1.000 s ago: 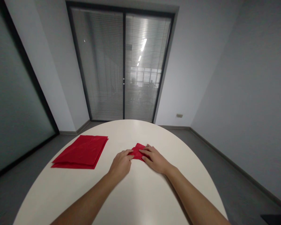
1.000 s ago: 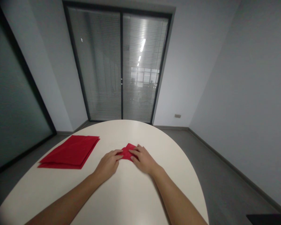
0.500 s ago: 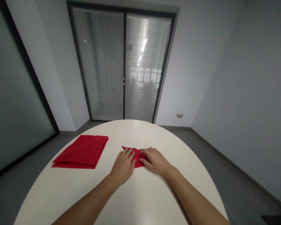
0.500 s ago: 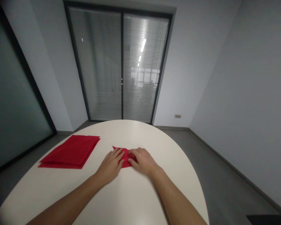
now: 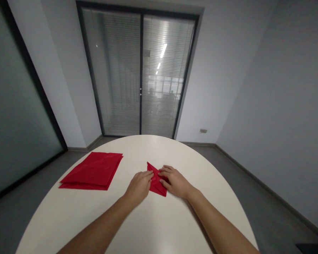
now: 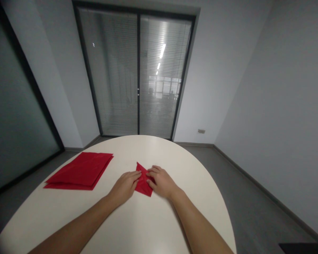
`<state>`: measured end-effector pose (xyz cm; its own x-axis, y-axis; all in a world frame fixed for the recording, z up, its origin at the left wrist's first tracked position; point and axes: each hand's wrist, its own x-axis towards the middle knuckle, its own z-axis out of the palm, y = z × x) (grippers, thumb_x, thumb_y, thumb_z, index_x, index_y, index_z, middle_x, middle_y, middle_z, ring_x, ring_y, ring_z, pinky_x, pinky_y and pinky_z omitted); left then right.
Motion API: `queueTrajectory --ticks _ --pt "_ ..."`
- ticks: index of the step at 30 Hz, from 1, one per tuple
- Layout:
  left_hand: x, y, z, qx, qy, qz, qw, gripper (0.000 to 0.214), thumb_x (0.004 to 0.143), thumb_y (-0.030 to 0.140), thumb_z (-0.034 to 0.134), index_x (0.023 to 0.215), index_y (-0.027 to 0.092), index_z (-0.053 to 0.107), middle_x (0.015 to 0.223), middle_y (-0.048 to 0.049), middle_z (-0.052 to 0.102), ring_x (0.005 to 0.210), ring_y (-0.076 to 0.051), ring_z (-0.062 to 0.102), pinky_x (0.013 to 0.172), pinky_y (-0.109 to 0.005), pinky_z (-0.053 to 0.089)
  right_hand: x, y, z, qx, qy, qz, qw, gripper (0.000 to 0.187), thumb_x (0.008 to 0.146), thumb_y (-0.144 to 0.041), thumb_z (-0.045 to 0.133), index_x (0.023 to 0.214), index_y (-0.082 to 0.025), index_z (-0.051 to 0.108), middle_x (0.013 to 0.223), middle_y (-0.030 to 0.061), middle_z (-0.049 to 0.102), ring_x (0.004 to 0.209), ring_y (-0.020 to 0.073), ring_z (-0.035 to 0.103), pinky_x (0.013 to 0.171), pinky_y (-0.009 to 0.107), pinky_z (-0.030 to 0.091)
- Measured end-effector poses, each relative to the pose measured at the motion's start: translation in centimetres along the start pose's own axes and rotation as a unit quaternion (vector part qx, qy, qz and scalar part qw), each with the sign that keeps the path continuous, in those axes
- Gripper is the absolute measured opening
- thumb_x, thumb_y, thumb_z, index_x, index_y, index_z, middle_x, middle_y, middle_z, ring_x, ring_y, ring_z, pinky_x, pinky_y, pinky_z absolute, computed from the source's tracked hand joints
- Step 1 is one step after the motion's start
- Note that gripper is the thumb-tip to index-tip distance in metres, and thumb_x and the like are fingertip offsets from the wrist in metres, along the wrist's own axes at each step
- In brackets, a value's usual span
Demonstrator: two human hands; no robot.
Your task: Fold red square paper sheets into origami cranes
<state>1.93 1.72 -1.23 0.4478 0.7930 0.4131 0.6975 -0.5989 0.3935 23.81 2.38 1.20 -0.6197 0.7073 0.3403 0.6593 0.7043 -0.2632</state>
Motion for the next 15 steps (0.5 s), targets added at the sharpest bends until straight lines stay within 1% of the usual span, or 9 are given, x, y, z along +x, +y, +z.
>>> queueTrajectory --ticks 2,4,6,8,13,15 --pt "-0.02 -0.14 0.0 -0.019 -0.003 0.002 1.0 0.042 0.088 0.006 0.047 0.122 0.02 0.069 0.128 -0.0116 0.068 0.12 -0.027 0.062 0.108 -0.048 0.044 0.13 -0.37 -0.08 0.001 0.012 0.011 1.0 0.026 0.093 -0.023 0.057 0.115 -0.019 0.068 0.118 0.0111 0.069 0.12 0.0263 0.055 0.109 0.044 0.04" --pt "-0.05 -0.32 -0.04 -0.044 -0.011 0.011 0.999 0.044 0.087 0.006 0.047 0.122 0.021 0.069 0.13 -0.0095 0.067 0.121 -0.025 0.062 0.109 -0.045 0.044 0.28 -0.62 -0.14 0.004 0.024 0.034 0.999 0.018 0.091 -0.022 0.059 0.106 -0.018 0.069 0.108 0.0108 0.069 0.11 0.0254 0.058 0.099 0.041 0.045" --pt "-0.07 -0.46 -0.12 -0.071 -0.015 0.024 0.997 0.048 0.087 0.005 0.047 0.126 0.023 0.067 0.13 -0.0075 0.068 0.119 -0.023 0.062 0.107 -0.042 0.046 0.42 -0.67 -0.23 0.007 0.03 0.052 0.998 0.012 0.092 -0.021 0.058 0.096 -0.018 0.069 0.097 0.009 0.068 0.099 0.0237 0.059 0.092 0.038 0.046" --pt "-0.08 -0.57 -0.21 -0.092 -0.019 0.033 0.995 0.051 0.085 0.003 0.046 0.127 0.025 0.066 0.128 -0.0064 0.068 0.117 -0.023 0.063 0.107 -0.041 0.047 0.49 -0.6 -0.38 0.013 0.027 0.061 0.998 0.013 0.093 -0.02 0.057 0.092 -0.019 0.069 0.088 0.007 0.068 0.092 0.0224 0.059 0.087 0.037 0.045" --pt "-0.2 -0.73 -0.37 -0.087 -0.06 0.042 0.993 0.055 0.078 -0.001 0.045 0.117 0.026 0.072 0.132 -0.0052 0.065 0.122 -0.023 0.059 0.11 -0.042 0.043 0.27 -0.45 -0.81 0.044 0.005 0.063 0.997 0.011 0.089 -0.018 0.06 0.089 -0.02 0.07 0.084 0.0055 0.068 0.089 0.0215 0.059 0.082 0.034 0.046" --pt "-0.31 -0.64 -0.51 -0.084 -0.065 0.051 0.993 0.052 0.081 0.001 0.046 0.119 0.025 0.071 0.132 -0.0048 0.065 0.122 -0.022 0.058 0.11 -0.041 0.043 0.15 -0.45 -0.86 0.055 0.009 0.053 0.997 0.011 0.087 -0.018 0.061 0.092 -0.02 0.071 0.091 0.0063 0.069 0.094 0.0222 0.06 0.086 0.035 0.048"
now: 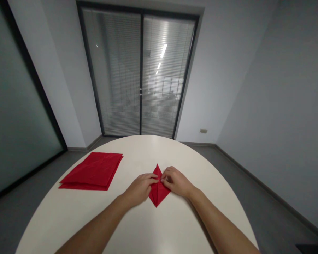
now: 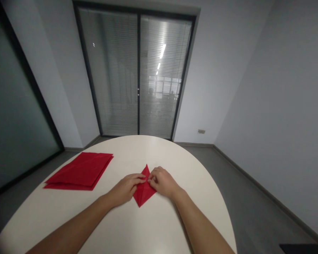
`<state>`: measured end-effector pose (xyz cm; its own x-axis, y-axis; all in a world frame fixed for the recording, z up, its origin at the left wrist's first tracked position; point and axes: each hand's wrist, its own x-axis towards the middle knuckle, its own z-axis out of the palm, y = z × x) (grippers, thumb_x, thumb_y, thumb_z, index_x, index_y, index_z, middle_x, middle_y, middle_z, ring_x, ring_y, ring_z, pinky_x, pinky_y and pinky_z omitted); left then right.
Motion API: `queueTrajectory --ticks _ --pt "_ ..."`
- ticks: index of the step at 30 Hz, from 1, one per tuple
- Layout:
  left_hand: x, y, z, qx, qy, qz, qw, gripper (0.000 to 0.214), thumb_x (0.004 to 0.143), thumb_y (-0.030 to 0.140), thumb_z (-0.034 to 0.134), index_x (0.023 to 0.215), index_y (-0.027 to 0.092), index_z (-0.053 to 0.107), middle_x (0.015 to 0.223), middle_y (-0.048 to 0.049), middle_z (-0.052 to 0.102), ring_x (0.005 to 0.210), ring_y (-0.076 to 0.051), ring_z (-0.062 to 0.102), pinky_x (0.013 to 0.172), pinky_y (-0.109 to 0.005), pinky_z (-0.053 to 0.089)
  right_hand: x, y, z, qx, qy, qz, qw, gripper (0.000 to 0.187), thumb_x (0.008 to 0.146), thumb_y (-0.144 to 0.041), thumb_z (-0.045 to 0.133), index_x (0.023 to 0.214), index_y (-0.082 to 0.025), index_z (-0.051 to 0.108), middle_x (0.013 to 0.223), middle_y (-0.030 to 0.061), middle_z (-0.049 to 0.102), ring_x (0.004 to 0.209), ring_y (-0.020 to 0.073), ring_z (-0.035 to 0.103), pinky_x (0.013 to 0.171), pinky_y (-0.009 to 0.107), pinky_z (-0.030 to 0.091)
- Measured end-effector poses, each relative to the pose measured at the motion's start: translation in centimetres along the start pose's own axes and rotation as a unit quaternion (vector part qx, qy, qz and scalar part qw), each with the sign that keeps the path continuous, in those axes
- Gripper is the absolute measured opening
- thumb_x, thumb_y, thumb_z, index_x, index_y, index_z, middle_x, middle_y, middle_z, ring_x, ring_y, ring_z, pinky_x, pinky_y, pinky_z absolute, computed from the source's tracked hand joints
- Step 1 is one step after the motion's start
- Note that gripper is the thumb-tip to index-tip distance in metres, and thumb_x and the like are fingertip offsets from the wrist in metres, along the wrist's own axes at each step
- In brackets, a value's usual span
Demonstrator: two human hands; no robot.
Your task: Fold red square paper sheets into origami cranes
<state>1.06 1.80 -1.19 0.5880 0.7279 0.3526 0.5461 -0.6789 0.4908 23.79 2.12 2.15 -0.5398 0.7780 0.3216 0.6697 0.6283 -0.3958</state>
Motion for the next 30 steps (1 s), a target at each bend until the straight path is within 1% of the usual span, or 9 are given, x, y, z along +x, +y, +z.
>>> queueTrajectory --ticks 2,4,7,13,19,21,25,27,30 --pt "-0.1 0.3 -0.2 0.002 -0.001 0.018 1.0 0.045 0.085 0.006 0.047 0.119 0.024 0.07 0.131 -0.0045 0.066 0.12 -0.022 0.059 0.11 -0.041 0.043 -0.1 0.0 0.0 0.013 0.0 -0.026 1.0 0.025 0.085 -0.015 0.06 0.108 -0.02 0.069 0.109 0.008 0.07 0.108 0.0236 0.059 0.097 0.039 0.047" --pt "-0.1 0.8 -0.5 0.009 -0.002 0.038 0.999 0.037 0.089 0.011 0.05 0.117 0.024 0.07 0.129 -0.0046 0.067 0.119 -0.022 0.06 0.109 -0.041 0.043 0.0 0.0 0.0 0.018 -0.021 -0.055 0.998 0.043 0.085 -0.011 0.057 0.127 -0.02 0.063 0.129 0.0093 0.065 0.126 0.0243 0.053 0.11 0.042 0.04" --pt "-0.1 1.6 -0.9 0.024 -0.007 0.056 0.998 0.031 0.09 0.015 0.052 0.115 0.022 0.069 0.127 -0.0058 0.068 0.118 -0.023 0.06 0.108 -0.04 0.044 0.1 -0.1 0.1 -0.004 -0.068 -0.076 0.995 0.05 0.088 -0.011 0.05 0.137 -0.019 0.057 0.145 0.01 0.055 0.139 0.0243 0.043 0.12 0.046 0.029" --pt "-0.1 2.0 -1.0 0.051 -0.007 0.069 0.996 0.033 0.089 0.014 0.051 0.117 0.02 0.066 0.129 -0.0082 0.067 0.121 -0.023 0.06 0.109 -0.039 0.044 0.0 0.5 0.3 -0.034 -0.064 -0.078 0.994 0.048 0.092 -0.016 0.049 0.139 -0.017 0.057 0.146 0.0112 0.054 0.141 0.024 0.043 0.122 0.047 0.026" --pt "-0.3 1.8 -1.2 0.05 -0.028 0.067 0.996 0.033 0.083 0.012 0.057 0.113 0.02 0.067 0.131 -0.0058 0.066 0.121 -0.022 0.06 0.109 -0.037 0.044 -0.1 2.2 0.5 -0.056 -0.026 -0.015 0.998 0.044 0.097 -0.025 0.047 0.138 -0.016 0.059 0.142 0.0128 0.058 0.136 0.0266 0.049 0.116 0.048 0.036" --pt "-0.3 2.0 -1.4 0.05 -0.03 0.065 0.996 0.029 0.086 0.015 0.057 0.112 0.021 0.067 0.13 -0.0056 0.067 0.121 -0.022 0.061 0.109 -0.038 0.044 0.0 2.2 0.2 -0.057 -0.031 -0.027 0.998 0.043 0.099 -0.027 0.044 0.139 -0.016 0.057 0.143 0.0125 0.057 0.138 0.0257 0.047 0.119 0.048 0.033" --pt "-0.2 2.4 -1.6 0.05 -0.035 0.062 0.996 0.028 0.091 0.024 0.056 0.118 0.022 0.065 0.129 -0.0062 0.068 0.12 -0.023 0.061 0.108 -0.04 0.044 -0.1 1.8 0.1 -0.031 -0.086 -0.068 0.994 0.044 0.104 -0.032 0.037 0.142 -0.021 0.054 0.151 0.0085 0.049 0.145 0.0242 0.036 0.124 0.048 0.023" --pt "-0.2 2.4 -1.5 0.051 -0.039 0.058 0.996 0.036 0.089 0.023 0.06 0.124 0.023 0.061 0.13 -0.0061 0.067 0.123 -0.024 0.059 0.108 -0.04 0.044 -0.2 1.9 0.4 -0.028 -0.106 -0.037 0.993 0.048 0.105 -0.038 0.034 0.147 -0.022 0.049 0.155 0.0079 0.042 0.148 0.0277 0.029 0.123 0.053 0.021" --pt "-0.2 1.9 -1.1 0.064 -0.047 0.063 0.995 0.04 0.09 0.022 0.058 0.13 0.024 0.059 0.136 -0.0054 0.063 0.13 -0.024 0.054 0.113 -0.045 0.038 -0.4 2.3 0.8 -0.046 -0.102 0.054 0.992 0.055 0.105 -0.046 0.029 0.153 -0.02 0.038 0.159 0.0089 0.034 0.151 0.0346 0.019 0.119 0.061 0.022"
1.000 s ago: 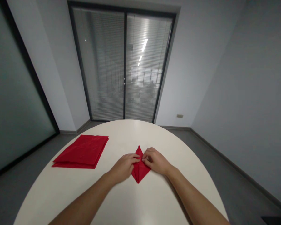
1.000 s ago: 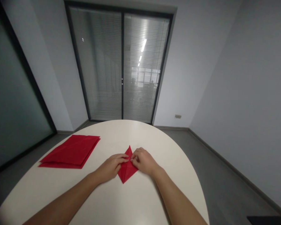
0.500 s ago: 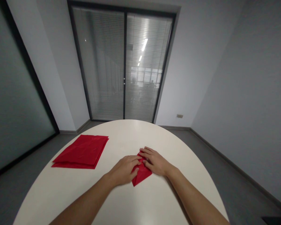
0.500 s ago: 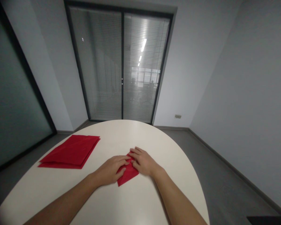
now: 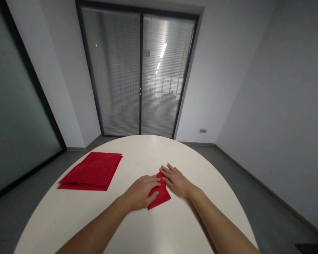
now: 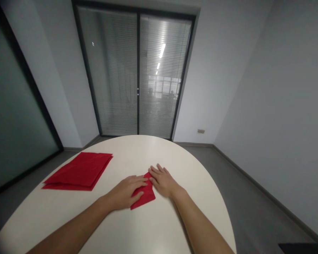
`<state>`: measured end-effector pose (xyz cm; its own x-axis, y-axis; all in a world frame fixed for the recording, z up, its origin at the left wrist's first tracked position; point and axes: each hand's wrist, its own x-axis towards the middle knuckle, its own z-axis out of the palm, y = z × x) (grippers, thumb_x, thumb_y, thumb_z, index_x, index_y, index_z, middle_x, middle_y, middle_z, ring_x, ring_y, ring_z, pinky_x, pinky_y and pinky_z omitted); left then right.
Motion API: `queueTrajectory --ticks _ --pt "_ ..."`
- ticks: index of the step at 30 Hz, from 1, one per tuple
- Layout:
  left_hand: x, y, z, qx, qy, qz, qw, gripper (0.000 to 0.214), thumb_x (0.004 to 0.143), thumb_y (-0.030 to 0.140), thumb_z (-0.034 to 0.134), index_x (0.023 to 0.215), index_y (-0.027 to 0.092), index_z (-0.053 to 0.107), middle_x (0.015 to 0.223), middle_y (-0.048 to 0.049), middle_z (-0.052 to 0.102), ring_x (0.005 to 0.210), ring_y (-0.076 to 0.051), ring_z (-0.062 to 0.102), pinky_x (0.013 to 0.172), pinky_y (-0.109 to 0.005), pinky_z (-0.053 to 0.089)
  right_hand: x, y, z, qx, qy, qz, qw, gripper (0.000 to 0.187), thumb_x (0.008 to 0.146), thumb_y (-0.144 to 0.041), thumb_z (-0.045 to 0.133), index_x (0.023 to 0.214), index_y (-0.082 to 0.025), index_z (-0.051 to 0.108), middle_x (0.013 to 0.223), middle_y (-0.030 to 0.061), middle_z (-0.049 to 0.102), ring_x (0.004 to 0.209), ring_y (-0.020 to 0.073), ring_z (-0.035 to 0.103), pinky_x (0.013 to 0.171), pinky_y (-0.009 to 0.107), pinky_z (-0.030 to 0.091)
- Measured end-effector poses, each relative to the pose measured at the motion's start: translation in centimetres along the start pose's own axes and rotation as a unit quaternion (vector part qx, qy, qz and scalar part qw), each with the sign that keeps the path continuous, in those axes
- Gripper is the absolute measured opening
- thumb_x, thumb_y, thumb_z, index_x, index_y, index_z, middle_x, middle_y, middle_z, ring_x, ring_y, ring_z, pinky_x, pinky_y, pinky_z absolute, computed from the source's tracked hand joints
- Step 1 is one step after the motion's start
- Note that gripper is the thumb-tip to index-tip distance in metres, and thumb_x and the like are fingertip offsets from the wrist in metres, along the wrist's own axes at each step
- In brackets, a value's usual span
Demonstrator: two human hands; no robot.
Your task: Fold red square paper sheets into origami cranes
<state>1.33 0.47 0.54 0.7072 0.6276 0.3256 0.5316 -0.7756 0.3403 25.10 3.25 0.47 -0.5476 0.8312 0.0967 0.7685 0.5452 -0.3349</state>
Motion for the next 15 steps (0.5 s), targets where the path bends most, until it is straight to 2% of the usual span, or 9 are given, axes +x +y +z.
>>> queueTrajectory --ticks 3,5,8,12,15 --pt "0.0 -0.4 0.3 0.016 -0.01 0.004 1.0 0.04 0.096 0.027 0.052 0.135 0.024 0.057 0.142 -0.0061 0.059 0.137 -0.026 0.047 0.117 -0.049 0.033 0.0 -0.2 -0.2 -0.005 0.021 0.022 1.0 0.056 0.105 -0.047 0.028 0.154 -0.022 0.036 0.162 0.0077 0.029 0.152 0.0343 0.014 0.12 0.061 0.017" --pt "-0.1 -0.5 0.4 0.024 -0.012 0.001 1.0 0.042 0.097 0.028 0.049 0.138 0.022 0.055 0.144 -0.0071 0.057 0.14 -0.026 0.043 0.118 -0.05 0.032 0.0 -0.8 -0.4 0.007 0.02 -0.009 1.0 0.055 0.105 -0.047 0.027 0.154 -0.024 0.036 0.162 0.0062 0.029 0.152 0.0307 0.014 0.121 0.058 0.015" --pt "0.0 -0.4 0.3 0.032 -0.007 0.002 0.999 0.041 0.098 0.022 0.044 0.138 0.022 0.055 0.147 -0.0058 0.054 0.14 -0.024 0.042 0.118 -0.047 0.033 0.1 -1.4 -0.3 0.043 -0.015 -0.044 0.998 0.054 0.105 -0.048 0.027 0.155 -0.028 0.031 0.16 0.0047 0.033 0.151 0.0276 0.02 0.121 0.056 0.018" --pt "0.0 -0.3 0.3 0.041 0.004 -0.008 0.999 0.045 0.097 0.021 0.047 0.141 0.023 0.051 0.147 -0.005 0.054 0.135 -0.024 0.046 0.115 -0.045 0.037 0.2 -0.8 0.3 0.046 -0.032 0.001 0.998 0.058 0.104 -0.05 0.03 0.156 -0.025 0.029 0.161 0.007 0.03 0.151 0.0324 0.018 0.12 0.059 0.016" --pt "0.1 -0.3 0.5 0.048 0.017 -0.017 0.999 0.042 0.095 0.022 0.051 0.136 0.022 0.057 0.142 -0.0056 0.059 0.129 -0.024 0.053 0.111 -0.044 0.041 0.2 -0.2 0.2 0.026 -0.02 0.027 0.999 0.058 0.103 -0.05 0.032 0.155 -0.025 0.033 0.162 0.0064 0.027 0.152 0.0347 0.014 0.12 0.06 0.015"
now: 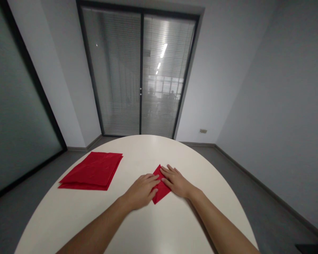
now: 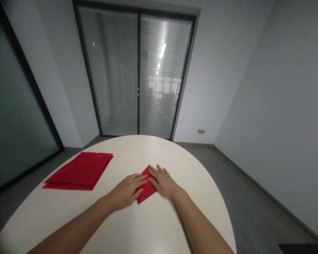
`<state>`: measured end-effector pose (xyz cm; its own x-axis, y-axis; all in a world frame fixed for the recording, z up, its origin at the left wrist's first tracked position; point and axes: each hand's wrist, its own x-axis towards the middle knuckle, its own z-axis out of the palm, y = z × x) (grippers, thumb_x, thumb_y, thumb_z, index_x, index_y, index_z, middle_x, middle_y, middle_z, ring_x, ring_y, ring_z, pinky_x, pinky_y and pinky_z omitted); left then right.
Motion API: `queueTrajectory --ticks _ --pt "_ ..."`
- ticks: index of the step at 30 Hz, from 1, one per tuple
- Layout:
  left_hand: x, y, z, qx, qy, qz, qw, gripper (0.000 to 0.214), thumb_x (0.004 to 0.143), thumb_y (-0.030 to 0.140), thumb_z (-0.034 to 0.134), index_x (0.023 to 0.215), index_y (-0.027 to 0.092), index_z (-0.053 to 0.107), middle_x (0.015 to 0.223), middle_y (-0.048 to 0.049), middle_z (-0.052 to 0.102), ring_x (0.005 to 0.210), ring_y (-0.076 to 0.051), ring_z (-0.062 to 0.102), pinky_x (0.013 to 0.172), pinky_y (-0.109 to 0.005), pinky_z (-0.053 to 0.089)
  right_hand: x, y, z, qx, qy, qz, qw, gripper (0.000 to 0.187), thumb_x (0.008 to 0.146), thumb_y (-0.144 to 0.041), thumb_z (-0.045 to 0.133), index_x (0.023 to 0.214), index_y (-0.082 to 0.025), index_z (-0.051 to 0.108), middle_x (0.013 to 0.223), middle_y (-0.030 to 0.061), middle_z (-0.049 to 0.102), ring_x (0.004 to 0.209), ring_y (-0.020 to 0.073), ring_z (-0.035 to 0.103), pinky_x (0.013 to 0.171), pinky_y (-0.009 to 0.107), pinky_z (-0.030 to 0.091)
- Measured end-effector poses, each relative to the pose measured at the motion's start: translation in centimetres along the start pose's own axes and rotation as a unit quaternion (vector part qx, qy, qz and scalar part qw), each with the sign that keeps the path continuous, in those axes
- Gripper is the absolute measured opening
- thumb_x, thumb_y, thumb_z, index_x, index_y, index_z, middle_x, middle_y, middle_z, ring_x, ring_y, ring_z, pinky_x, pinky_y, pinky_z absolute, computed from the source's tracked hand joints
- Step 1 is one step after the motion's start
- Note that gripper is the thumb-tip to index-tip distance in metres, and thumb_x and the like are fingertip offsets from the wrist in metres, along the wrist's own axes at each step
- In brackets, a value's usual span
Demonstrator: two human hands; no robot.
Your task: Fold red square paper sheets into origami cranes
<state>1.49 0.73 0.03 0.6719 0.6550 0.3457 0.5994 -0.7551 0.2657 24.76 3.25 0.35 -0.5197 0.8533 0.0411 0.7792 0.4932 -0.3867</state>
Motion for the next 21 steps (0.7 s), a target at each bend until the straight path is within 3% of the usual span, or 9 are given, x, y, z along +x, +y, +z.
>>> queueTrajectory --ticks 4,8,11,16,21 --pt "0.2 0.1 0.3 0.01 0.023 -0.021 0.999 0.033 0.093 0.021 0.055 0.124 0.022 0.067 0.132 -0.0057 0.066 0.121 -0.024 0.06 0.108 -0.043 0.044 -0.1 -0.6 -0.5 -0.015 0.038 -0.027 0.999 0.054 0.102 -0.046 0.039 0.152 -0.024 0.041 0.161 0.0063 0.032 0.151 0.0325 0.019 0.121 0.057 0.015" --pt "0.3 0.1 0.5 0.032 0.038 -0.061 0.997 0.03 0.092 0.019 0.055 0.119 0.022 0.07 0.129 -0.0069 0.068 0.118 -0.025 0.061 0.107 -0.044 0.044 -0.3 -1.5 -0.4 0.003 0.007 -0.056 0.998 0.062 0.098 -0.048 0.046 0.153 -0.022 0.038 0.158 0.0093 0.038 0.149 0.0318 0.027 0.121 0.055 0.02" --pt "0.2 -0.1 0.8 0.035 0.037 -0.089 0.995 0.032 0.093 0.019 0.053 0.121 0.02 0.069 0.132 -0.0086 0.066 0.122 -0.025 0.059 0.107 -0.044 0.044 -0.5 -1.9 -0.2 -0.005 -0.01 -0.032 0.999 0.072 0.094 -0.054 0.05 0.154 -0.018 0.035 0.16 0.011 0.033 0.15 0.0337 0.023 0.121 0.057 0.016" --pt "0.1 -0.6 0.4 0.023 0.017 -0.072 0.997 0.035 0.096 0.023 0.049 0.126 0.022 0.066 0.137 -0.007 0.063 0.124 -0.027 0.054 0.105 -0.047 0.044 -0.5 -2.7 0.1 -0.02 -0.006 -0.003 1.0 0.09 0.085 -0.063 0.057 0.156 -0.014 0.03 0.162 0.0131 0.027 0.151 0.0356 0.016 0.122 0.057 0.009" --pt "-0.1 -1.0 -0.1 0.01 0.009 -0.046 0.999 0.042 0.092 0.027 0.057 0.133 0.024 0.06 0.138 -0.0069 0.061 0.124 -0.027 0.052 0.106 -0.047 0.043 -0.4 -3.0 0.8 -0.009 -0.021 -0.019 1.0 0.102 0.08 -0.07 0.06 0.157 -0.014 0.023 0.162 0.0166 0.022 0.151 0.0366 0.015 0.122 0.057 0.009"
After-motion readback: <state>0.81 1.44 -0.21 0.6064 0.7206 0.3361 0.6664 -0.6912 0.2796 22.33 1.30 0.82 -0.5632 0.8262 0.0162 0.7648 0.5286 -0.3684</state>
